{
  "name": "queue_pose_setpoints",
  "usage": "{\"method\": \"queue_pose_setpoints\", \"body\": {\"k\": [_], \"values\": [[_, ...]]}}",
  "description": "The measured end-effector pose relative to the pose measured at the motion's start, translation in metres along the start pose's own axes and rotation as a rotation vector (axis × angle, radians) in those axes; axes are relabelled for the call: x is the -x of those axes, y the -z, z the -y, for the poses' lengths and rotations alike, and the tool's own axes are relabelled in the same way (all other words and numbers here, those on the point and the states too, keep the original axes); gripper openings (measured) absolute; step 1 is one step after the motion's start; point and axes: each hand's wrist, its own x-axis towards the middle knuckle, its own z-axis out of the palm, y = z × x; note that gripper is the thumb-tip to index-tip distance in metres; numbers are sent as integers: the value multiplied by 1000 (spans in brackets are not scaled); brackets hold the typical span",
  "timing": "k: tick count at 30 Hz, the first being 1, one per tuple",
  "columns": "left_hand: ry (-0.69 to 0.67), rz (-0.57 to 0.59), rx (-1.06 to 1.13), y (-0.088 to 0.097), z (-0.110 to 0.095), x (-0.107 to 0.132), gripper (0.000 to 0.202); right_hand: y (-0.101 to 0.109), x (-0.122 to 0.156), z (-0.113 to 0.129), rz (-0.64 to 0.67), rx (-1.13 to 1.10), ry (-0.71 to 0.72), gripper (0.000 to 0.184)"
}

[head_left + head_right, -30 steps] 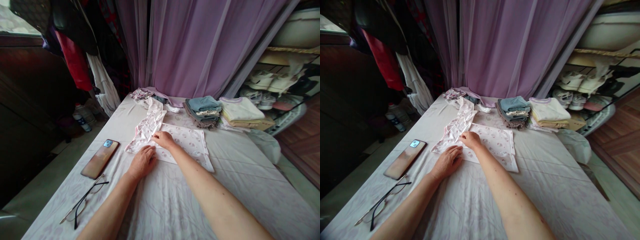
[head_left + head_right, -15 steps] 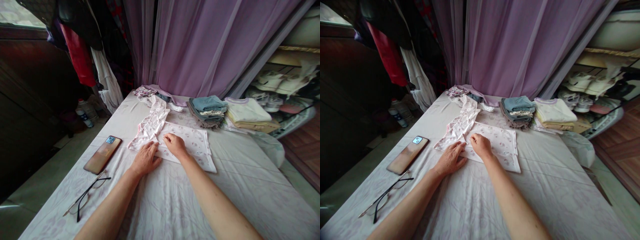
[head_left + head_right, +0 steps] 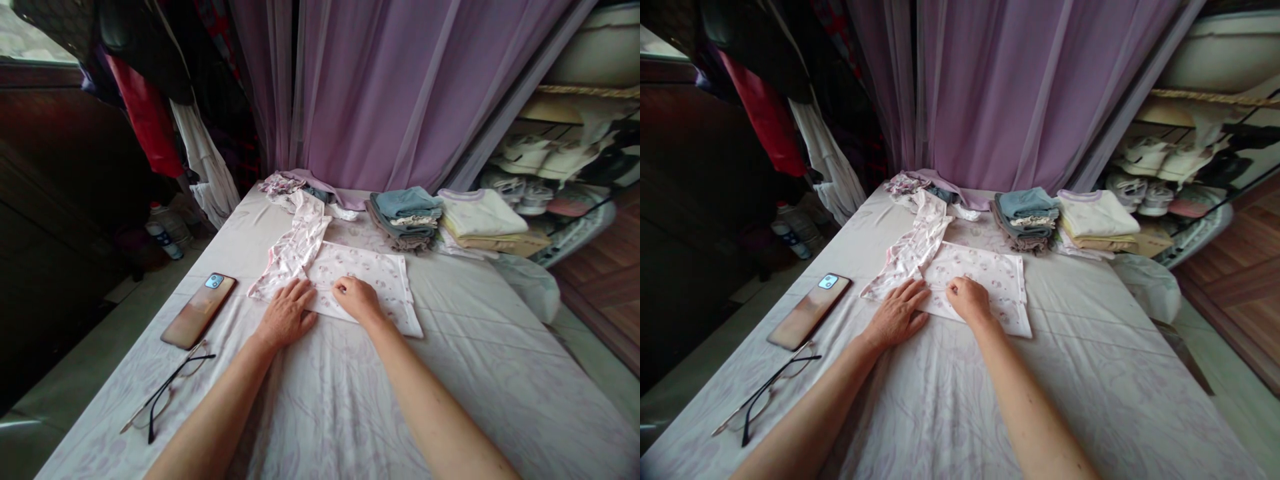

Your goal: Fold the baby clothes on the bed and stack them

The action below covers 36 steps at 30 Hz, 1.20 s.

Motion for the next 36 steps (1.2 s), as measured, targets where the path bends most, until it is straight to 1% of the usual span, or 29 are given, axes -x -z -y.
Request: {"method": "queue_pose_setpoints", "body": {"k": [4,7,9,11,13,15,17,19,21,22,24,26,28,31,33,36], "values": [[36,30,-34,2,-2,0,48,2,5,-7,7,-17,11,17],[43,68,-57,3,-4,0,51,4,10,-21,-21,-27,16,19],[49,67,-71,2,-4,-1,50,6,15,-35,-75,-29,56,19],[52,56,-82,1,-4,-1,49,7,22,-50,-189,-30,121,22],[49,44,-92,0,-4,-1,49,9,33,-68,-353,-37,162,24],[34,17,-86,0,-2,-1,48,10,47,-86,-497,-51,133,27],[8,-30,-52,-1,0,0,47,11,63,-105,-570,-63,28,29],[-20,-75,-5,-1,4,0,43,11,78,-121,-578,-86,-126,33],[-41,-96,29,-2,7,0,38,11,90,-132,-542,-121,-273,36],[-49,-100,36,-2,8,0,36,11,95,-135,-518,-142,-327,38],[-58,-107,37,-4,10,-1,35,11,99,-137,-475,-184,-381,41],[-64,-120,30,-6,11,-1,35,11,100,-133,-458,-223,-383,42],[-71,-136,29,-7,11,-2,35,11,99,-128,-457,-257,-355,42],[-87,-168,42,-7,11,-2,33,12,98,-124,-486,-271,-305,42],[-70,-209,48,-6,13,-2,32,11,99,-124,-506,-271,-289,42],[-15,-263,28,-6,15,-3,32,11,100,-126,-483,-272,-281,38]]}}
